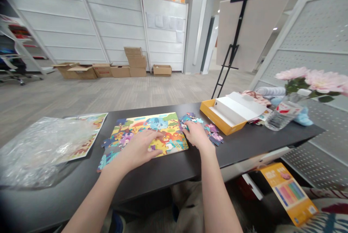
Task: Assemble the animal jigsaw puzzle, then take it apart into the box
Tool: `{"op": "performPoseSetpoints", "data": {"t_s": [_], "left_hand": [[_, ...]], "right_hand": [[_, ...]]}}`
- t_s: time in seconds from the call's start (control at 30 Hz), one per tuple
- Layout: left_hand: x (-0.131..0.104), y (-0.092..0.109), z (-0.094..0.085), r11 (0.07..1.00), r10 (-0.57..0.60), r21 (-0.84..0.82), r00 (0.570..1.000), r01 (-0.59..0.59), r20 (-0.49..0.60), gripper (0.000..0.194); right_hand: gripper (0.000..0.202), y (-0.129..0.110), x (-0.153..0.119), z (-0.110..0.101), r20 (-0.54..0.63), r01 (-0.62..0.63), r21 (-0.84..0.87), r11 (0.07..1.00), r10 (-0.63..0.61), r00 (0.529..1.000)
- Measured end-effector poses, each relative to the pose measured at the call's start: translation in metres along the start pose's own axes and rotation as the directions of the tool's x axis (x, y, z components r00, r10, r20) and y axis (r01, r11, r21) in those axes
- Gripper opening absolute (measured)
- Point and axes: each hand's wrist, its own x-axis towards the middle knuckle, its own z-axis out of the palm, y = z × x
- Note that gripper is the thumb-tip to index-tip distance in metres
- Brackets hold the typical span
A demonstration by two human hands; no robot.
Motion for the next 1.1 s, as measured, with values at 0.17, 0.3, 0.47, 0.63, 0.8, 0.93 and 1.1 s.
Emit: {"op": "performPoseSetpoints", "data": {"t_s": [0.17, 0.3, 0.47, 0.63, 0.8, 0.93, 1.1], "left_hand": [[-0.01, -0.023, -0.018, 0.997, -0.072, -0.003, 0.994, 0.072, -0.086, 0.03], [-0.018, -0.035, -0.027, 0.992, -0.123, -0.005, 0.985, 0.123, -0.121, 0.031], [-0.023, -0.036, -0.029, 0.987, -0.154, 0.026, 0.984, 0.157, -0.091, 0.031], [-0.027, -0.037, -0.028, 0.987, -0.148, 0.052, 0.987, 0.152, -0.065, 0.029], [-0.031, -0.034, -0.028, 0.99, -0.125, 0.062, 0.992, 0.126, -0.022, 0.027], [-0.032, -0.028, -0.023, 0.995, -0.096, 0.039, 0.995, 0.095, 0.021, 0.031], [-0.029, -0.023, -0.014, 0.998, -0.054, 0.039, 0.996, 0.051, 0.077, 0.039]], "right_hand": [[0.026, -0.005, 0.015, -0.001, 0.052, 0.04, -0.021, 0.999, -0.039, 0.998], [0.027, -0.003, 0.019, 0.001, 0.063, 0.053, -0.044, 0.998, -0.05, 0.997], [0.025, -0.004, 0.022, 0.0, 0.04, 0.021, -0.044, 0.999, -0.02, 0.999], [0.029, -0.006, 0.021, -0.008, -0.075, -0.024, 0.093, 0.995, 0.031, 0.997], [0.015, -0.018, 0.01, -0.021, -0.093, -0.013, 0.427, 0.904, 0.059, 0.994], [0.027, -0.042, 0.002, -0.02, 0.061, -0.022, 0.665, 0.747, -0.024, 0.998], [0.029, -0.068, 0.0, -0.007, 0.237, -0.102, 0.723, 0.683, -0.106, 0.966]]}}
